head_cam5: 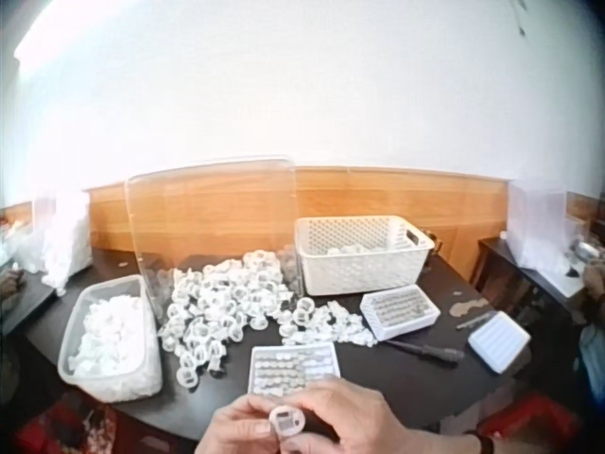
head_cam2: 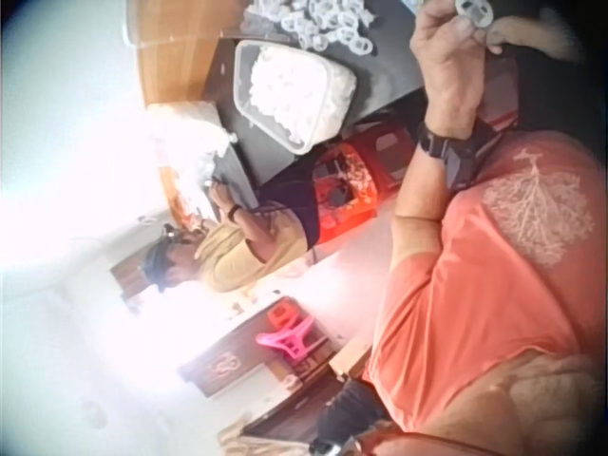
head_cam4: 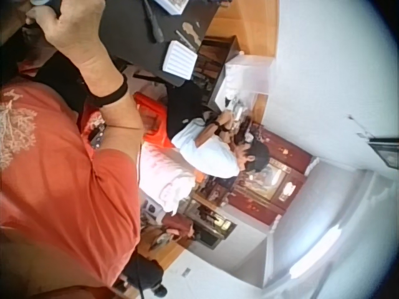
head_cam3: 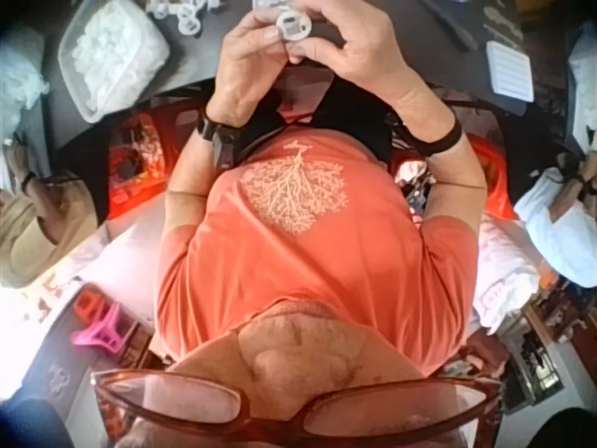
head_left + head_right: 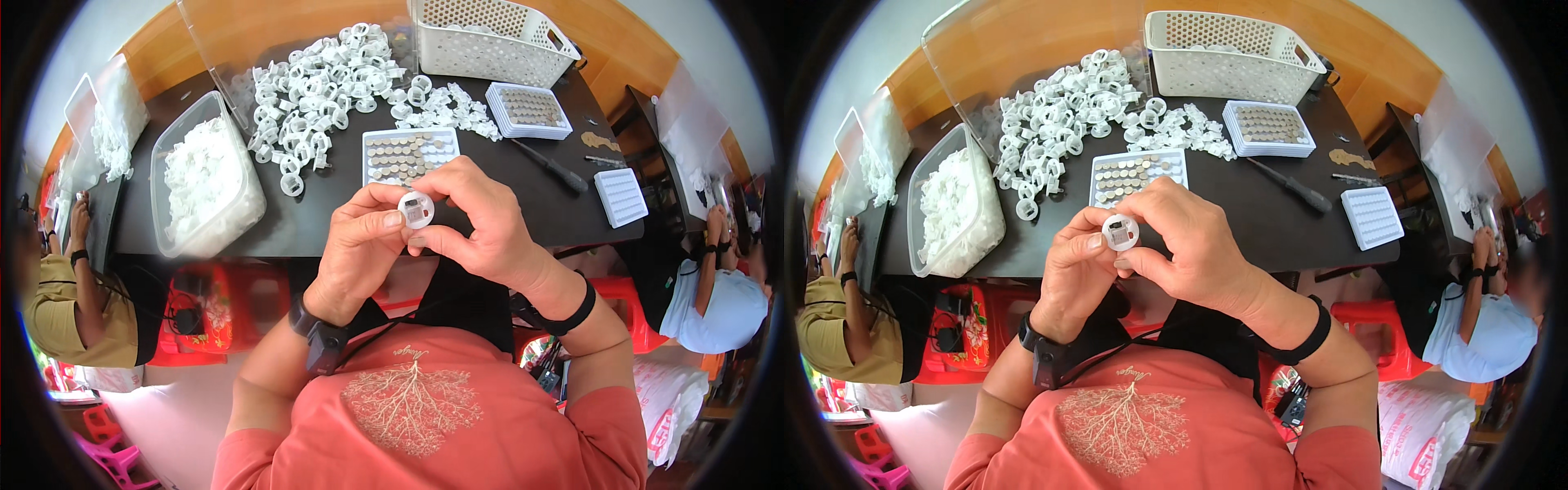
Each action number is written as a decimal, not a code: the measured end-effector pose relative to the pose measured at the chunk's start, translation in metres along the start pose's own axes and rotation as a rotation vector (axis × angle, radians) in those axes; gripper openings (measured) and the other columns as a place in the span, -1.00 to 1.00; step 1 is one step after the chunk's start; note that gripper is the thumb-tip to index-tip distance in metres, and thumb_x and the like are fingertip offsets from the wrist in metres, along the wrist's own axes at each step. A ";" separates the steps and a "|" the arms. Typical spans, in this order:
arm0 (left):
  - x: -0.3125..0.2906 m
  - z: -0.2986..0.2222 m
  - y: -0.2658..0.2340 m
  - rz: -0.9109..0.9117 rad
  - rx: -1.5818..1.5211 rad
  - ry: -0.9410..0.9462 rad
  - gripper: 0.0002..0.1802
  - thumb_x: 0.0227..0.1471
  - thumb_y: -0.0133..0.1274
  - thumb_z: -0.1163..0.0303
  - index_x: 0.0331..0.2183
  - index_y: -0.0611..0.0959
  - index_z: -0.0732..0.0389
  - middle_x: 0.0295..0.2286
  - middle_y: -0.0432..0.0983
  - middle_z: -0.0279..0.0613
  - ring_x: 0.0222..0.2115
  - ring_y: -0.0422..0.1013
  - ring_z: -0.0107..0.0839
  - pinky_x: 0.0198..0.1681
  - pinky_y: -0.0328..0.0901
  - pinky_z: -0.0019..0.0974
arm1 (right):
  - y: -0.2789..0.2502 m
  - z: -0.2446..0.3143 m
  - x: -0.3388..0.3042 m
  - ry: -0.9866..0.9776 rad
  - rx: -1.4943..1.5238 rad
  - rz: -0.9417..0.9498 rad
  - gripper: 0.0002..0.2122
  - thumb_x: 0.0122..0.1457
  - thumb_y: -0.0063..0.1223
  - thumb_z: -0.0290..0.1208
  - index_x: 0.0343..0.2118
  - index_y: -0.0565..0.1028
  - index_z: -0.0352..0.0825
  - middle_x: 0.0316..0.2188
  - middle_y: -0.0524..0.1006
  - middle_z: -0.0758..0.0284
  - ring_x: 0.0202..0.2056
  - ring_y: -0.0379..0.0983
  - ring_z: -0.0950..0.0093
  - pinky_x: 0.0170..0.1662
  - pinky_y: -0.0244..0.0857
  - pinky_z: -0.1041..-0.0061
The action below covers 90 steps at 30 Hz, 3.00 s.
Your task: Assembling small plastic housings with internal components and metal pins manually.
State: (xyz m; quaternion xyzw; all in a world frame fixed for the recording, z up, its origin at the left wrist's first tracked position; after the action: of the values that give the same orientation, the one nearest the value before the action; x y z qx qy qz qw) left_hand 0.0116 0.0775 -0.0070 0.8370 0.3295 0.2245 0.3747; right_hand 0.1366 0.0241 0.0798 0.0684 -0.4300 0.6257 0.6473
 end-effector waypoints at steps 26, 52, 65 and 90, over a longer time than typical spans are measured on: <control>0.001 0.004 -0.001 0.029 -0.044 -0.095 -0.75 0.08 0.14 0.47 -0.17 0.58 0.35 -0.31 0.59 0.00 -0.33 0.55 -0.21 -0.39 0.43 -0.27 | -0.006 -0.007 0.010 -0.014 0.005 0.190 -0.69 -0.07 0.26 -0.51 -0.18 0.59 -0.25 -0.33 0.50 0.30 -0.26 0.47 0.31 -0.21 0.36 0.40; 0.006 -0.001 -0.018 -0.053 -0.019 -0.029 -0.74 0.01 0.20 0.31 -0.30 0.54 0.25 -0.28 0.49 0.05 -0.40 0.44 -0.25 -0.49 0.33 -0.34 | -0.007 -0.064 0.018 0.065 -0.600 0.131 -0.95 0.01 0.10 -0.54 -0.46 0.54 -0.25 -0.47 0.55 0.31 -0.43 0.53 0.25 -0.39 0.37 0.26; 0.003 -0.003 -0.016 -0.046 -0.047 -0.009 -0.81 0.08 0.09 0.52 -0.23 0.56 0.36 -0.33 0.59 0.03 -0.35 0.55 -0.24 -0.42 0.44 -0.26 | 0.009 -0.004 0.003 -0.141 -0.184 -0.140 -0.84 -0.06 0.14 -0.68 -0.40 0.49 -0.31 -0.55 0.46 0.30 -0.54 0.44 0.29 -0.45 0.30 0.37; -0.001 -0.016 -0.009 -0.045 0.211 0.057 -0.82 -0.05 0.21 0.56 -0.33 0.58 0.36 -0.30 0.55 0.02 -0.35 0.50 -0.27 -0.43 0.42 -0.28 | 0.029 -0.018 -0.020 0.366 0.419 -0.221 -0.88 0.08 -0.01 -0.79 -0.46 0.48 -0.43 -0.49 0.46 0.33 -0.53 0.57 0.56 -0.49 0.34 0.61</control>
State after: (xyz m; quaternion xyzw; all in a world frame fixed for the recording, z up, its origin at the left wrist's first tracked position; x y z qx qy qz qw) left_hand -0.0026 0.0886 -0.0046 0.8574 0.3806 0.2038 0.2800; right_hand 0.1227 0.0268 0.0427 0.1329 -0.1577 0.6284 0.7501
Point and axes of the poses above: each hand's wrist, its own x-axis towards the middle knuckle, its own y-axis out of the palm, z = x × y, the point moved 7 cm from there along x, towards the middle knuckle
